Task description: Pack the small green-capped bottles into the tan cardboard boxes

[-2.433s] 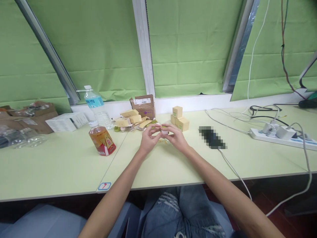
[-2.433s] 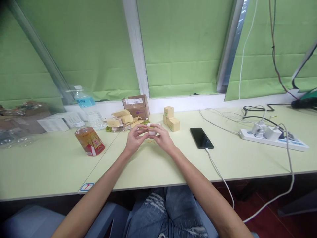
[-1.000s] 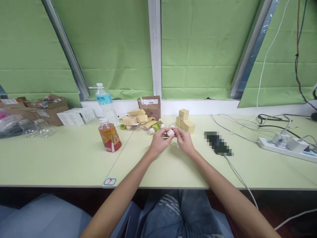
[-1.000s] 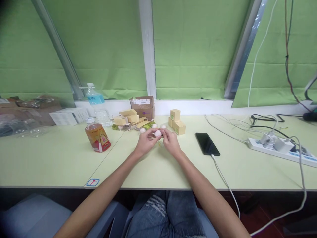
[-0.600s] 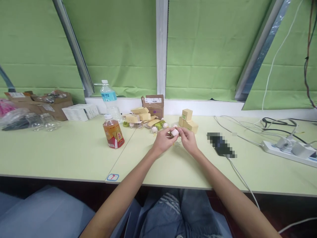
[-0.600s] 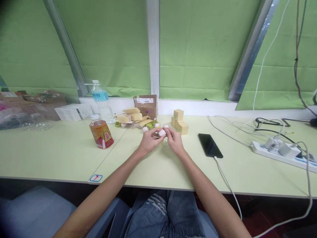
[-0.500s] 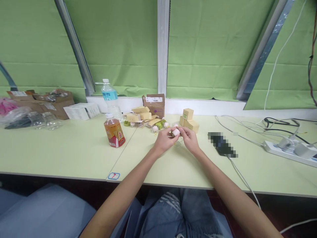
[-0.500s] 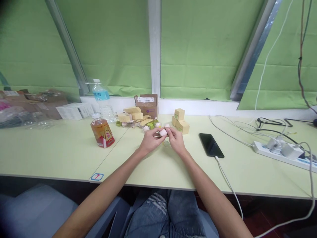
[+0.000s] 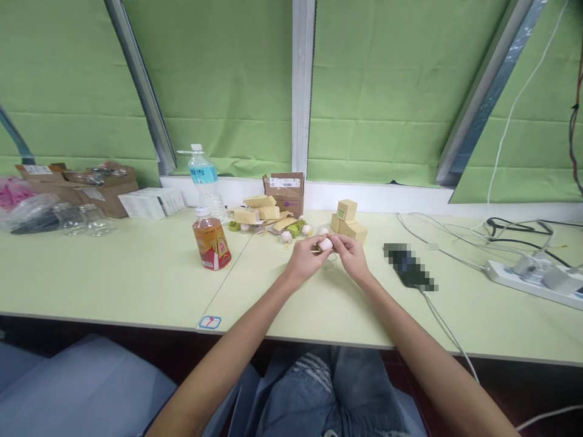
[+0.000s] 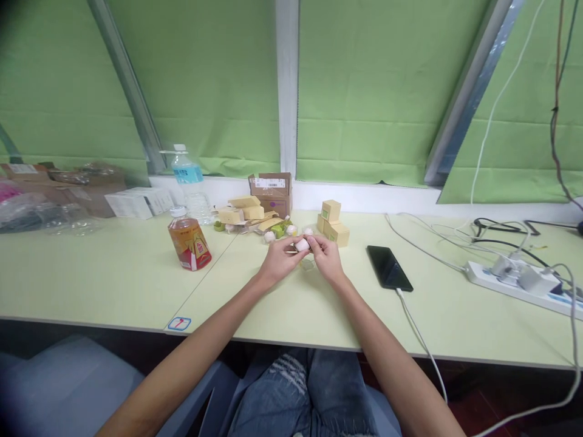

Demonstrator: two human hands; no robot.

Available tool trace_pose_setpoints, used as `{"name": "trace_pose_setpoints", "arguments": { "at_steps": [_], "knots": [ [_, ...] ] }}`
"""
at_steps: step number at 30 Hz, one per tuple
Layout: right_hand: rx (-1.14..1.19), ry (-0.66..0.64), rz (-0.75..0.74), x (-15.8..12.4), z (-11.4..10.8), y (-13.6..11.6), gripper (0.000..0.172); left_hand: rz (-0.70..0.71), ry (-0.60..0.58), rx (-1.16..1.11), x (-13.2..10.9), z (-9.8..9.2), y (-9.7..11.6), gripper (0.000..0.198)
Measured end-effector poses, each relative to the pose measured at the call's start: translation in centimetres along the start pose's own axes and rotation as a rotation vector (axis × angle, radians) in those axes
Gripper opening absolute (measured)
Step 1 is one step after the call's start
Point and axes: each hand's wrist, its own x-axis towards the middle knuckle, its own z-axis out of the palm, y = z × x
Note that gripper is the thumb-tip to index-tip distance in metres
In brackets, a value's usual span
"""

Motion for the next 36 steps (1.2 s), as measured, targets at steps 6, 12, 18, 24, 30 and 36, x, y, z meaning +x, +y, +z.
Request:
{"name": "trace_pose_setpoints", "arguments": {
  "at_steps": [6,12,18,24,30,36],
  "knots": [
    [0.153,-0.020,0.101,-0.1,0.1,-0.8,0.058,-0.049,0.013,-0.034,0.0,-0.4,0.0,0.040],
    [0.223,-0.059,0.138,0.1,-0.4,-0.7,0.051,-0.133,0.053,-0.049,0.1,-0.4,0.0,0.044],
    [0.150,-0.153,0.062,0.0,-0.1,-0.4,0.047,-0.305,0.050,-0.310,0.5,-0.7,0.1,0.056],
    [-0.134,-0.204,-0.162,-0.5,0.4,-0.5,0.065,-0.237,0.005,-0.189,0.5,-1.5,0.2,0.060],
    [-0.325,-0.160,-0.360,-0.2,-0.2,0.3,0.057,-0.126,-0.055,-0.157,0.3,-1.5,0.1,0.054],
    [-0.420,-0.069,-0.385,-0.3,0.3,1.1,0.060,0.007,-0.101,0.012,-0.2,-1.6,0.4,0.062]
  ]
}}
